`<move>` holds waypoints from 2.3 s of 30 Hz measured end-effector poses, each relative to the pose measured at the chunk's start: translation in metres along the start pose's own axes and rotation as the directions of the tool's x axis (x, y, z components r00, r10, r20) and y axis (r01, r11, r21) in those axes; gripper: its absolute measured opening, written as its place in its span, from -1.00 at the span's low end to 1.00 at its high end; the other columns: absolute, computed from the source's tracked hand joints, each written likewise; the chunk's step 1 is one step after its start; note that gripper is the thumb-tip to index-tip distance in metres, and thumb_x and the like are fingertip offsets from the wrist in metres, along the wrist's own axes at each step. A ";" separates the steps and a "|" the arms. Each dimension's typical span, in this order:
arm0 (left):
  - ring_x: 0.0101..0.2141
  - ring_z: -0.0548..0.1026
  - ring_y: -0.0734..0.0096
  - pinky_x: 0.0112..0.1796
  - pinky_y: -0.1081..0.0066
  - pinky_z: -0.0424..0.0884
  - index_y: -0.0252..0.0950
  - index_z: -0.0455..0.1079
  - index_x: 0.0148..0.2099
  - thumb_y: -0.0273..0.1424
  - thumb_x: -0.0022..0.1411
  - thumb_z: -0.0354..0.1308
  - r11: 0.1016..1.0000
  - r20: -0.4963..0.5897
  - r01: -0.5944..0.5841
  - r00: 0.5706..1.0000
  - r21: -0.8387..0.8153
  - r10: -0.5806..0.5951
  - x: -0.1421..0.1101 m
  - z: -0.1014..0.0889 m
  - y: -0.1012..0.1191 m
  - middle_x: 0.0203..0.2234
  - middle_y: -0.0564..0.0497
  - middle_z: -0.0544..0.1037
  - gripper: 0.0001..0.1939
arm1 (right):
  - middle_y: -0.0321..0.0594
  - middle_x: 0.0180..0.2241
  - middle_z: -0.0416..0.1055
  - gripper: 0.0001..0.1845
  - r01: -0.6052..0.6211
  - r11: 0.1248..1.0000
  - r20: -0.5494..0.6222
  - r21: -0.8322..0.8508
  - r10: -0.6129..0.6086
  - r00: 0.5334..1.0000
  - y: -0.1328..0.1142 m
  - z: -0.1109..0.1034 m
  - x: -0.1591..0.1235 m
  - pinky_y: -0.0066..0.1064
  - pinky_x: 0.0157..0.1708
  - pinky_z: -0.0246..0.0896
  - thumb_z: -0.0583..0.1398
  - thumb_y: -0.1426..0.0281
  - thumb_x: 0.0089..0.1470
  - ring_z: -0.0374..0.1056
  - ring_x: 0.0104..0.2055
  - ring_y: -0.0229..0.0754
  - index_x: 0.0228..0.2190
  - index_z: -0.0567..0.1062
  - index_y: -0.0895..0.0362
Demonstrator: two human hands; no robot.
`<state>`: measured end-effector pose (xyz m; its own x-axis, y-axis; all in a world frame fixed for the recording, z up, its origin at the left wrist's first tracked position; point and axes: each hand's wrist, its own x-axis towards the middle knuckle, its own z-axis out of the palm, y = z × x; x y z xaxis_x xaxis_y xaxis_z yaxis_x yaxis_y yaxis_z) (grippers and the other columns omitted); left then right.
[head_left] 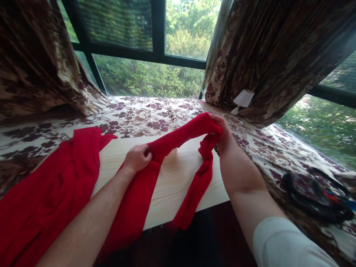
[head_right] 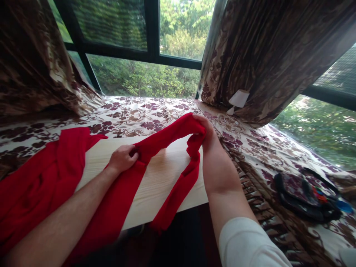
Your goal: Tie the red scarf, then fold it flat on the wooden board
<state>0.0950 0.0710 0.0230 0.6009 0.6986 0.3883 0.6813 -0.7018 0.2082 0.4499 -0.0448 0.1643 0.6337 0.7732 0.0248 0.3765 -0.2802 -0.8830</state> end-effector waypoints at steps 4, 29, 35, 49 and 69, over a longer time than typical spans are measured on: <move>0.20 0.34 0.11 0.21 0.22 0.23 -0.24 0.42 0.16 -0.28 0.15 0.08 0.996 -0.003 -0.060 0.998 -0.060 0.060 0.003 0.006 -0.004 0.19 -0.13 0.42 -0.48 | -0.23 -0.56 0.41 -0.70 -0.039 0.994 0.138 -0.101 0.053 0.989 0.018 0.017 0.020 -0.46 -0.51 0.27 0.16 0.24 0.20 0.31 -0.51 -0.22 -0.22 0.55 0.21; 0.09 0.44 0.17 0.17 0.25 0.26 -0.17 0.56 -0.19 -0.33 0.07 0.10 0.972 0.000 -0.144 0.989 -0.186 0.146 0.003 0.003 -0.005 0.08 -0.03 0.54 -0.72 | -0.18 -0.36 0.48 -0.90 0.692 0.465 0.561 -0.553 -0.407 0.721 0.036 0.124 -0.020 -0.46 -0.30 0.11 0.22 0.45 0.02 0.30 -0.32 -0.19 -0.37 0.52 0.19; -0.25 0.55 0.25 -0.16 0.41 0.43 -0.24 0.52 -0.34 -0.39 0.10 -0.04 0.903 0.000 0.168 0.983 -0.395 -0.183 0.002 -0.001 -0.014 -0.38 0.01 0.63 -0.72 | -0.20 -0.31 0.45 -0.78 0.512 0.614 0.267 -0.600 -0.450 0.852 0.031 0.101 0.000 -0.49 -0.31 0.12 0.12 0.57 -0.08 0.29 -0.28 -0.22 -0.36 0.50 0.19; -0.07 0.57 0.21 -0.08 0.41 0.42 -0.20 0.25 -0.62 -0.39 0.00 0.03 0.865 0.013 0.221 0.970 -0.451 -0.241 0.005 0.006 -0.018 -0.24 -0.02 0.68 -0.82 | -0.06 0.00 0.52 -0.55 0.444 0.538 0.433 -0.717 -0.155 0.888 0.036 0.125 0.008 -0.43 -0.07 0.28 0.26 0.41 0.05 0.43 0.00 -0.04 0.01 0.55 0.15; -0.02 0.52 0.17 0.10 0.28 0.33 -0.20 0.55 -0.30 -0.43 0.04 0.07 0.959 -0.119 0.105 0.983 -0.264 -0.141 0.005 0.011 -0.017 -0.12 -0.04 0.64 -0.77 | -0.17 -0.14 0.55 -0.74 0.425 0.506 0.306 -0.750 -0.304 0.902 0.028 0.102 0.001 -0.45 -0.09 0.24 0.21 0.47 0.03 0.43 -0.07 -0.11 -0.20 0.58 0.07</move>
<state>0.0911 0.0883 0.0118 0.4448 0.7689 0.4592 0.6062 -0.6359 0.4776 0.3923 0.0056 0.0916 0.2502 0.9569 0.1476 0.9671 -0.2398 -0.0847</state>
